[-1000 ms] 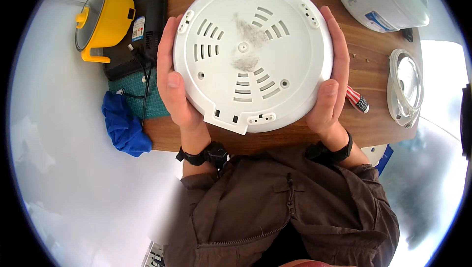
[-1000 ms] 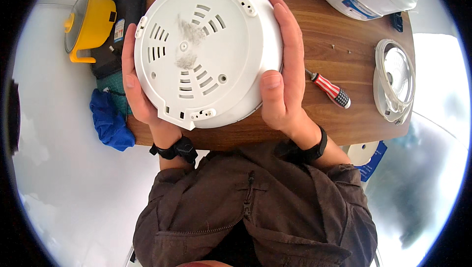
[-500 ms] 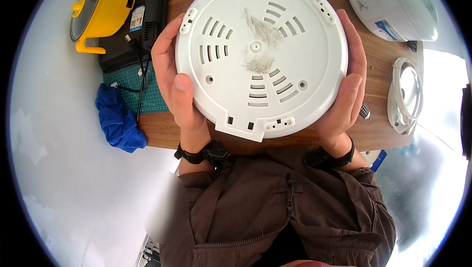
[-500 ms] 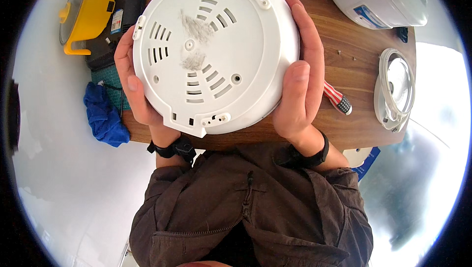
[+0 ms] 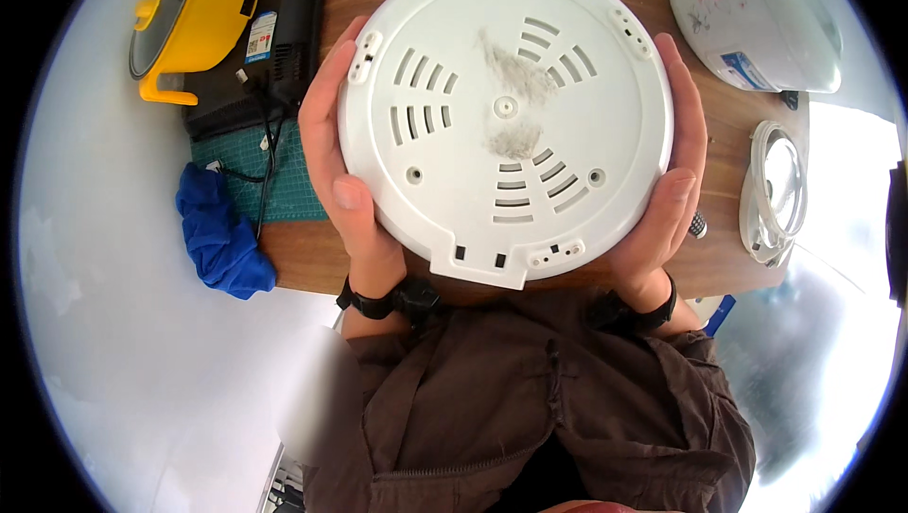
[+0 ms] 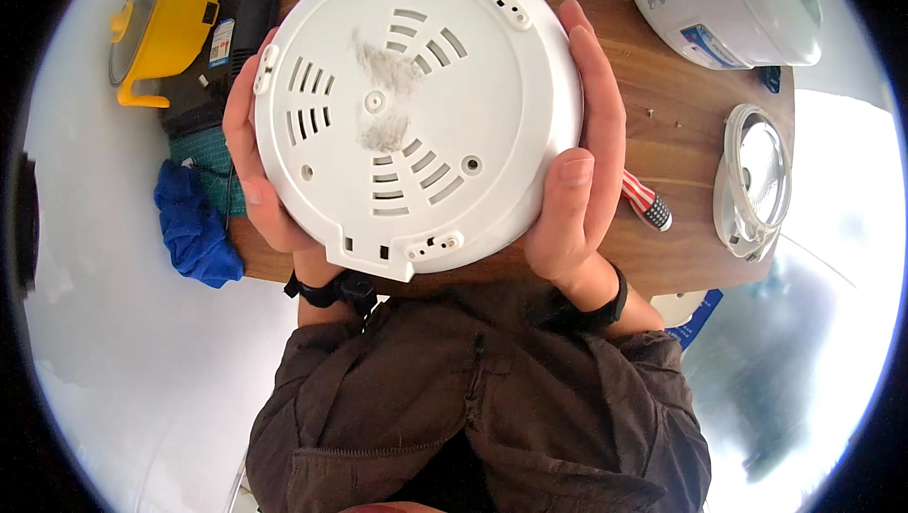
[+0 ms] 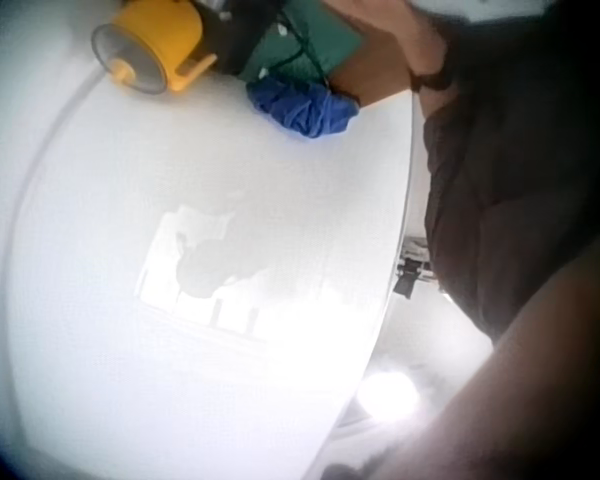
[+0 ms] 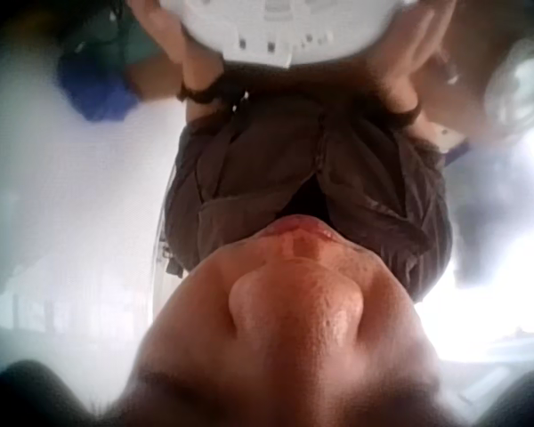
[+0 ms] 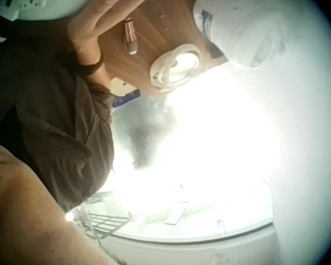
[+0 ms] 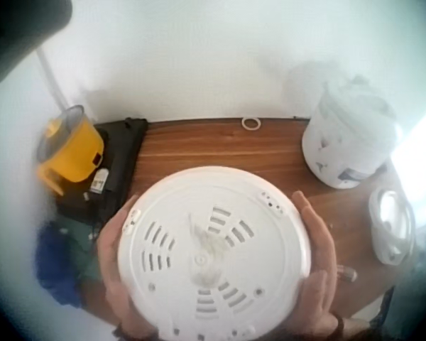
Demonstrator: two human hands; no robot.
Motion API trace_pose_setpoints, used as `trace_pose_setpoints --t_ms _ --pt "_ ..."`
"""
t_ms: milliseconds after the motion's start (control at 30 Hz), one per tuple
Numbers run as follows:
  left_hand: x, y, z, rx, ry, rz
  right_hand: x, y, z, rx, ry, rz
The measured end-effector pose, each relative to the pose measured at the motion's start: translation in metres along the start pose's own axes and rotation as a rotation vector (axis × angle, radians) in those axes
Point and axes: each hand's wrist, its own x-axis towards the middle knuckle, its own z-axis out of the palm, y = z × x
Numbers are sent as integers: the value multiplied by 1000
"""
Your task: The person assembles a white rice cooker by securing internal components with a screwdriver, attaching the base cover, and fitting the lid. They manipulate the cooker's body and parts on a wooden table.
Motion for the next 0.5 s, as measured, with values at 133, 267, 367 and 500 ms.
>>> trace_pose_setpoints --t_ms 133,267,367,500 --pt "-3 -1 3 30 67 32 0 1 2 51 19 4" --pt "-4 -9 -1 72 80 93 3 5 5 116 59 1" --pt "-7 -15 -4 91 67 135 3 5 8 127 90 10" --pt "-9 -17 -4 91 89 131 7 0 6 105 70 53"
